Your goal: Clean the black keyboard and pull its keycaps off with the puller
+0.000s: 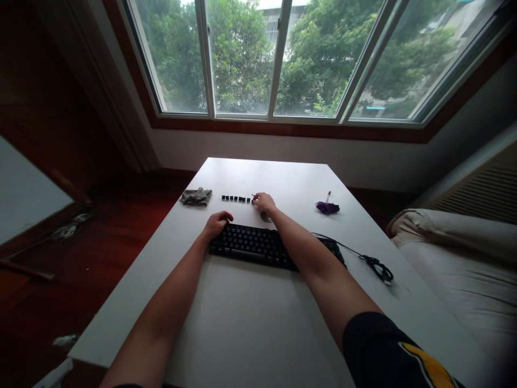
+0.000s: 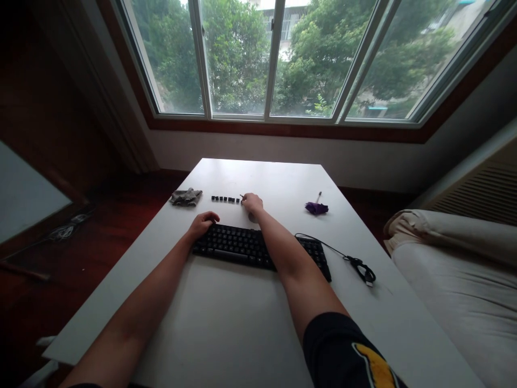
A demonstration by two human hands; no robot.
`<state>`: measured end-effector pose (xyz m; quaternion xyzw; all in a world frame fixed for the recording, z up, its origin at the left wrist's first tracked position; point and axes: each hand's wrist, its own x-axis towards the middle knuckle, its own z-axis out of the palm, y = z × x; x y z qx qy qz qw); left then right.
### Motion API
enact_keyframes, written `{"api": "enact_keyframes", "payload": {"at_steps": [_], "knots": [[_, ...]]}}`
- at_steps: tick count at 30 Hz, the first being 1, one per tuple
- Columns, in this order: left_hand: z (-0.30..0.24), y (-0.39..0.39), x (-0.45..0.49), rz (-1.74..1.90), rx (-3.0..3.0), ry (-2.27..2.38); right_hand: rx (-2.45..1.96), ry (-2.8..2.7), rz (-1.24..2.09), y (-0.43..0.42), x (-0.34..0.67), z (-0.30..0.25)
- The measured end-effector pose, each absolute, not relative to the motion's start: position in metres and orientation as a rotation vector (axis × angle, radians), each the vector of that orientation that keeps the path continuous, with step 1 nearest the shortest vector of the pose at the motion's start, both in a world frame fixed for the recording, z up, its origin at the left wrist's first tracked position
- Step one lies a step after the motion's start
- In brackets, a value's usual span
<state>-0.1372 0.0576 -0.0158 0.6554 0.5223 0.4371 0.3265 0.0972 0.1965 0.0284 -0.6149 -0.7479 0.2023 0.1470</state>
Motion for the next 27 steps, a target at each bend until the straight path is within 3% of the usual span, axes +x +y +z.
{"api": "enact_keyframes", "payload": {"at_steps": [20, 27], "knots": [[-0.017, 0.057, -0.139, 1.151, 1.678, 1.373, -1.626, -2.160, 0.532, 0.193, 0.130, 0.034], [-0.016, 0.055, -0.138, 1.159, 1.646, 1.429, -1.326, -2.136, 0.780, 0.132, 0.172, 0.045]]}}
